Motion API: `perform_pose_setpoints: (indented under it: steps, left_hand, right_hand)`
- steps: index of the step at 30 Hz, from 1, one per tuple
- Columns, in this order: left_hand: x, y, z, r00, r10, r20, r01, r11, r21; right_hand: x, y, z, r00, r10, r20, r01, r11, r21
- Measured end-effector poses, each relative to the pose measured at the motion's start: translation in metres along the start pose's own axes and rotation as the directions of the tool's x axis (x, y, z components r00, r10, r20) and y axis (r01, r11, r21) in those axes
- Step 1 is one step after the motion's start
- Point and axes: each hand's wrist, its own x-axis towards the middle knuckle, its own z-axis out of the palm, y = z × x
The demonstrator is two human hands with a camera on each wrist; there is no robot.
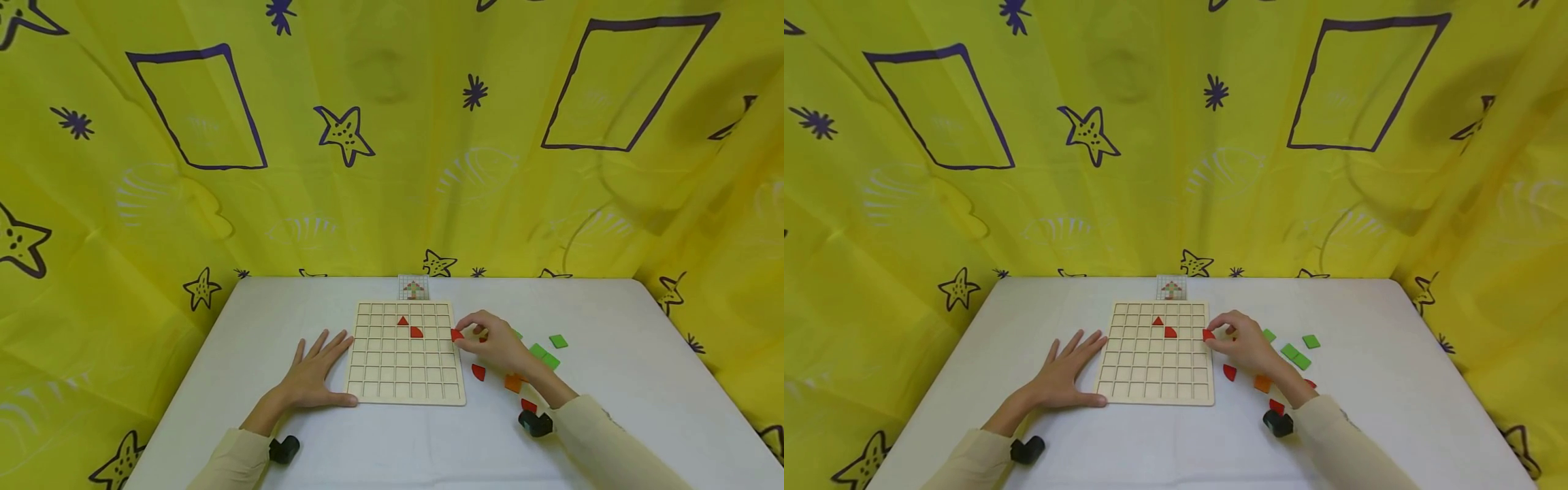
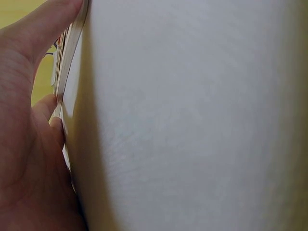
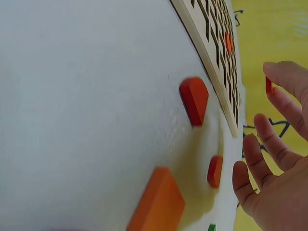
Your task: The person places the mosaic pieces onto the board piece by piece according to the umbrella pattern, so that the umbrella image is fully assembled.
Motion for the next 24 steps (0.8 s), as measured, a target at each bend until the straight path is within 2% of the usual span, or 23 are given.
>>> perform_pose_setpoints:
  steps: [6, 14, 24]
  left_hand:
    - [0.001, -0.001, 0.001, 1.0, -0.012, 0.017, 0.012, 1.0, 0.007]
    - [0.0, 0.0, 0.001, 1.0, -0.009, 0.003, 0.009, 1.0, -0.008]
    - [0.001, -0.001, 0.002, 1.0, -0.016, 0.007, 0.016, 1.0, -0.002]
  right_hand:
    - [0.005, -0.006, 0.018, 1.0, -0.015, -0.018, 0.015, 1.0, -0.003]
    - [0.01, -0.01, 0.037, 0.998, -0.048, -0.035, 0.047, 0.999, -0.027]
    - [0.015, -0.016, 0.051, 0.997, -0.011, -0.074, 0.007, 0.999, -0.053]
